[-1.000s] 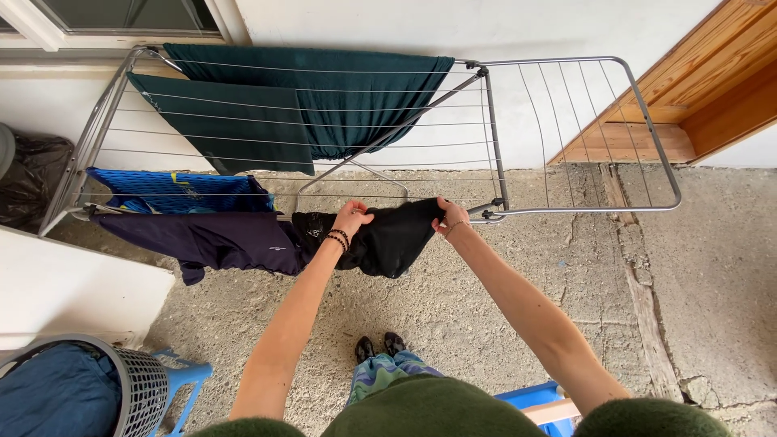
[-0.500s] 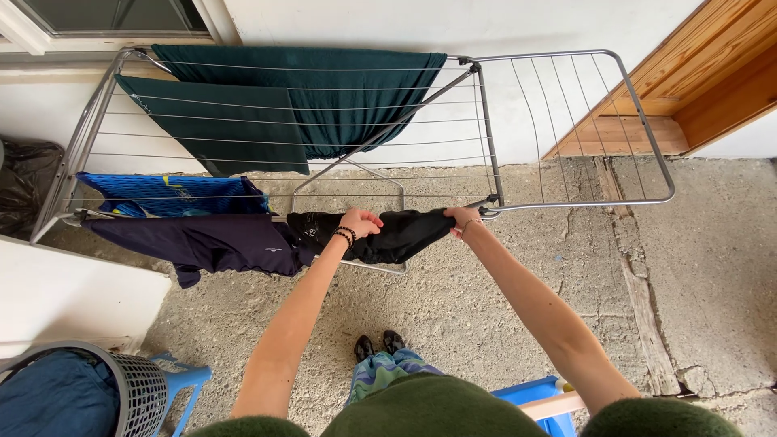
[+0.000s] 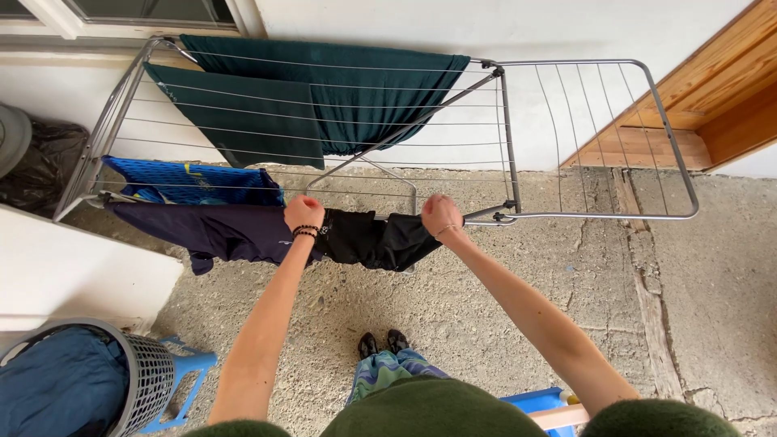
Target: The person takes clothes from a laundry basket and hangs them on a drying rack. They handle a blue shirt, black pants, a dark blue shirt, and an olive green shirt, spreading each item across the rack's bars to dry.
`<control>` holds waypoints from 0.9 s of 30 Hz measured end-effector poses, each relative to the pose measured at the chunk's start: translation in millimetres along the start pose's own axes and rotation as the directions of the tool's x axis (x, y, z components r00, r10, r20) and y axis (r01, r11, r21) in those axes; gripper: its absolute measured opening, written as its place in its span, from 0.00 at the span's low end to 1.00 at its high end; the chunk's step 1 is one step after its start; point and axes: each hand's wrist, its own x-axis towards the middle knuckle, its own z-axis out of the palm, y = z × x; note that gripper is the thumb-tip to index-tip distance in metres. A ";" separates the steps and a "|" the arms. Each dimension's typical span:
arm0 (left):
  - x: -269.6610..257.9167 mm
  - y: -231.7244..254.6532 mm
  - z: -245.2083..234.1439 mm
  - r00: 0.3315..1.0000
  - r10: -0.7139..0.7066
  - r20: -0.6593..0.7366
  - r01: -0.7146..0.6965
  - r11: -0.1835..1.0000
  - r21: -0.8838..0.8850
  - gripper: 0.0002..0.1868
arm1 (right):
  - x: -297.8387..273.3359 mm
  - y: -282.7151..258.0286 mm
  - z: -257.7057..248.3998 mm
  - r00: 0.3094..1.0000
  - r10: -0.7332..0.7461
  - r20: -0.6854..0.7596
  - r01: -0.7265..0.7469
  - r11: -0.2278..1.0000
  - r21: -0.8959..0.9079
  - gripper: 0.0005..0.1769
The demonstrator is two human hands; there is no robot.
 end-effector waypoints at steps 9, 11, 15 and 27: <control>20.5 -8.2 -10.5 0.975 0.013 0.221 -0.055 0.981 0.187 0.19 | -31.5 -90.3 16.6 0.878 -0.120 0.463 -0.112 0.890 0.443 0.10; 17.9 -5.2 -9.9 0.972 0.001 0.233 -0.050 0.977 0.206 0.20 | -35.3 -94.1 28.9 0.828 -0.110 0.549 -0.242 0.814 0.528 0.15; 0.1 15.7 -31.0 0.950 -0.014 0.312 -0.058 0.974 0.221 0.22 | -61.4 -105.9 23.3 0.687 -0.115 0.717 -0.560 0.545 0.624 0.45; 1.2 -29.6 -42.9 0.943 0.019 0.333 0.151 0.865 -0.478 0.13 | -9.6 -57.3 146.6 0.859 -0.033 0.511 -0.488 0.249 0.837 0.26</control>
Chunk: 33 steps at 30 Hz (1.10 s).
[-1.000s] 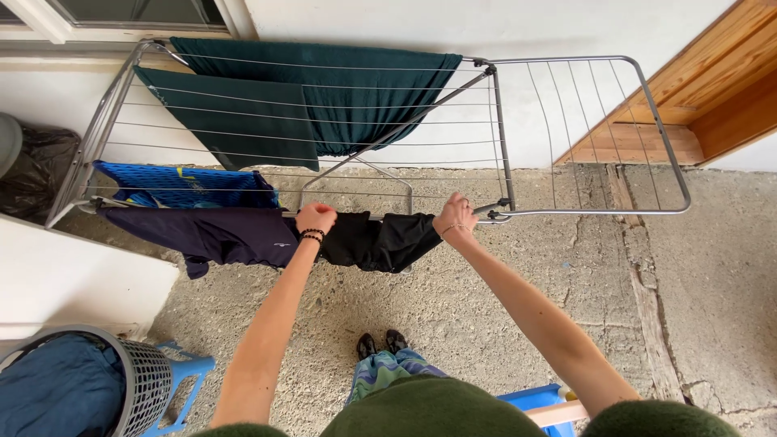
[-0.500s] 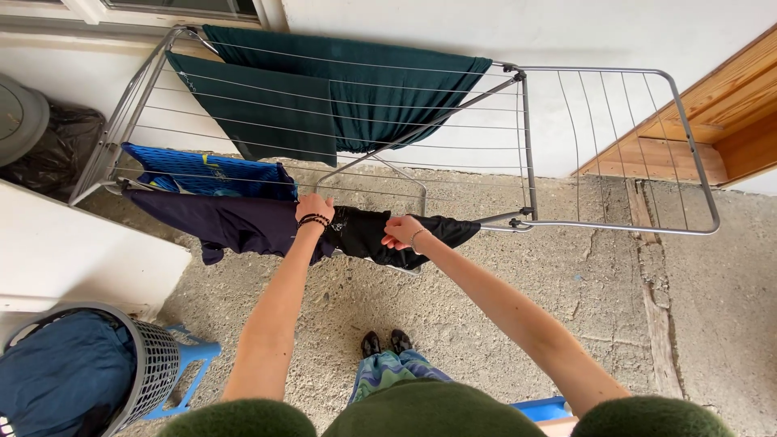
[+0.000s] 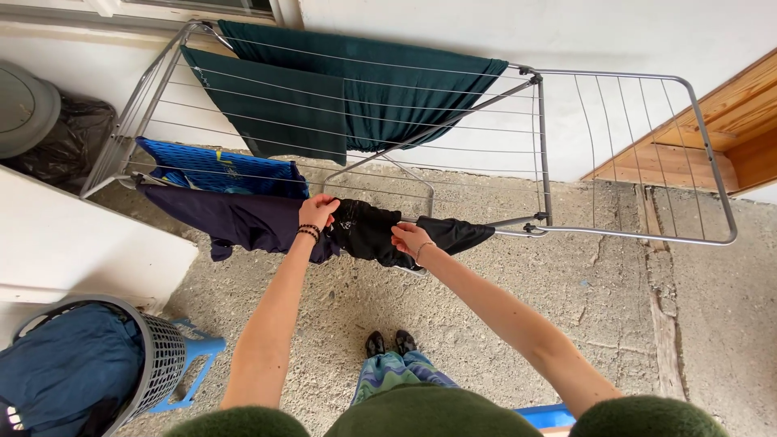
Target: The person takes clothes from a laundry basket and hangs them on a drying rack. They handle a blue shirt, black pants, a dark blue shirt, and an olive green shirt, spreading each item across the rack's bars to dry.
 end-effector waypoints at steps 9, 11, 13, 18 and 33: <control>-26.0 -1.5 -18.2 0.969 -0.156 0.192 0.232 0.847 -0.479 0.07 | -28.2 -79.5 4.8 0.999 0.026 0.039 -0.030 0.993 0.117 0.14; -14.7 -7.9 -9.2 0.962 -0.176 0.207 0.259 0.828 -0.497 0.08 | -36.8 -92.2 12.9 0.990 0.102 0.102 -0.119 0.976 0.181 0.13; -6.1 -13.4 -3.3 0.955 -0.198 0.223 0.287 0.809 -0.513 0.09 | -50.1 -105.6 23.6 0.970 0.174 0.169 -0.212 0.948 0.239 0.12; -1.4 -17.8 -5.5 0.972 -0.199 0.126 0.232 0.900 -0.368 0.13 | -9.4 -84.7 10.1 0.978 0.210 0.005 -0.206 0.953 0.223 0.17; -33.3 32.1 4.0 0.961 0.165 -0.221 -0.074 0.926 0.370 0.14 | 23.7 -80.0 -23.7 0.974 -0.149 -0.170 0.106 0.965 -0.239 0.19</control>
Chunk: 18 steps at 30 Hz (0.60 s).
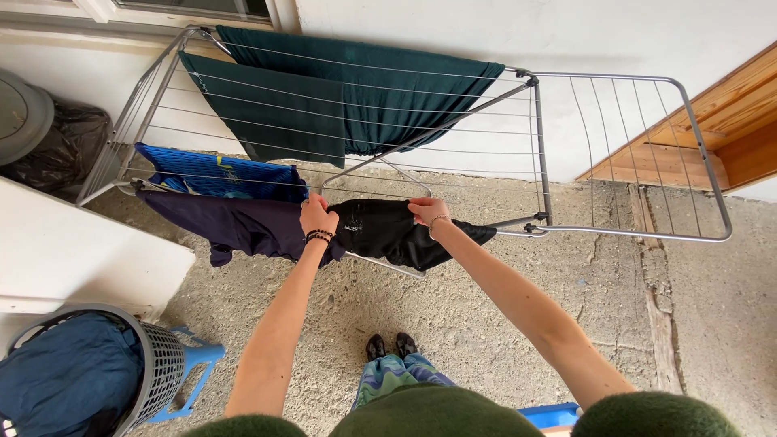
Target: The person takes clothes from a laundry basket and hangs them on a drying rack. They handle a blue shirt, black pants, a dark blue shirt, and an olive green shirt, spreading each item across the rack's bars to dry.
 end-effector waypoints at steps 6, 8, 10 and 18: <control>17.4 -12.0 30.6 0.995 0.060 0.077 -0.068 0.991 0.111 0.15 | -42.0 -27.1 -9.1 0.998 0.023 0.062 -0.026 0.999 0.043 0.24; 2.9 9.0 19.2 0.994 0.091 0.066 -0.096 0.992 0.077 0.14 | -39.8 -26.1 -20.5 0.998 0.044 0.034 -0.046 0.997 0.064 0.20; -2.2 19.1 25.5 0.991 0.121 0.059 -0.123 0.991 0.042 0.13 | -44.6 -29.1 -34.6 0.998 0.069 0.003 -0.069 0.994 0.086 0.17; -22.1 39.0 137.2 0.748 0.423 0.511 -0.523 0.850 0.063 0.07 | -110.8 -45.8 -93.8 0.894 0.411 0.181 -0.423 0.906 0.032 0.16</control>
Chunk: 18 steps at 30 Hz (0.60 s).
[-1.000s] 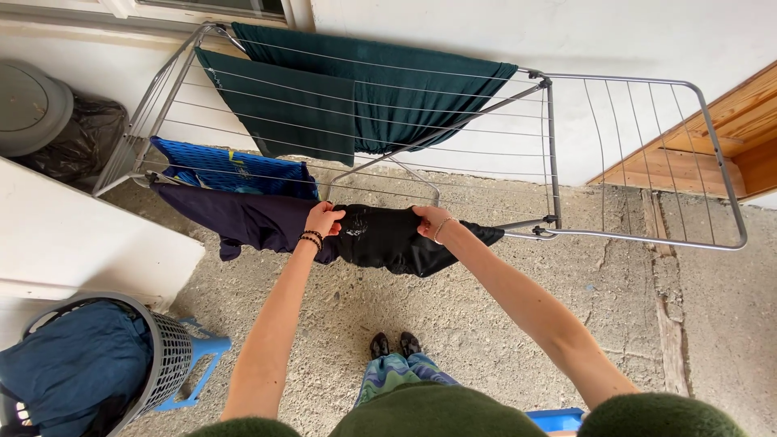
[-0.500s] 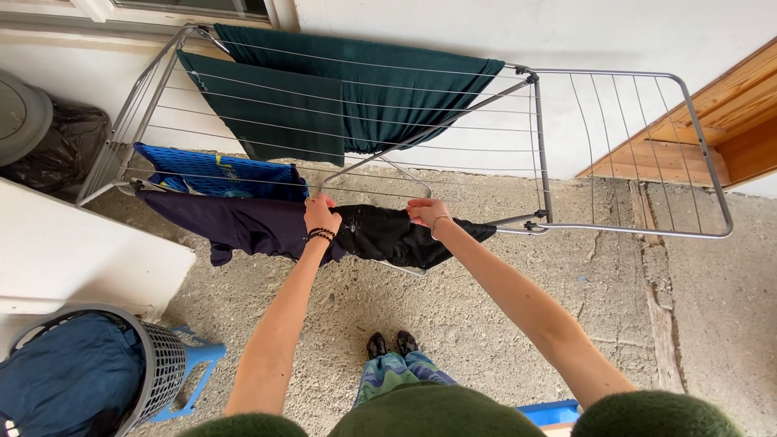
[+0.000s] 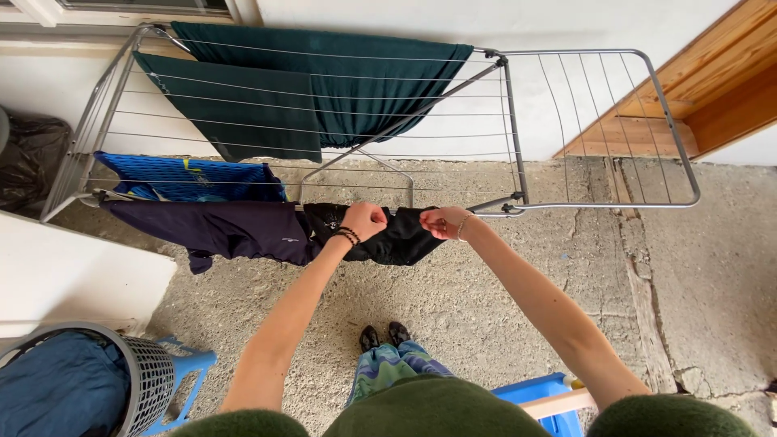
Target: The person takes clothes from a laundry basket and hangs them on a drying rack. They handle a blue shirt, black pants, a dark blue shirt, and an olive green shirt, spreading each item across the rack's bars to dry.
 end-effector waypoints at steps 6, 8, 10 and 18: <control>1.3 16.3 37.1 0.990 0.044 0.131 -0.030 0.993 -0.111 0.10 | 58.2 54.7 -85.9 0.974 0.075 -0.216 -0.104 0.987 -0.126 0.14; 3.2 9.2 51.0 0.994 0.032 0.105 -0.023 0.996 -0.089 0.11 | 113.4 81.8 -123.4 0.957 -0.012 -0.291 -0.035 0.987 -0.156 0.09; 0.2 7.7 60.3 0.997 0.021 0.081 -0.015 0.998 -0.067 0.12 | 127.6 94.7 -135.4 0.927 -0.095 -0.362 0.028 0.982 -0.188 0.07; -21.3 36.6 39.4 0.970 -0.244 0.009 0.221 0.863 -0.454 0.18 | 90.3 89.2 -111.8 0.920 -0.184 -0.346 0.245 0.959 0.142 0.33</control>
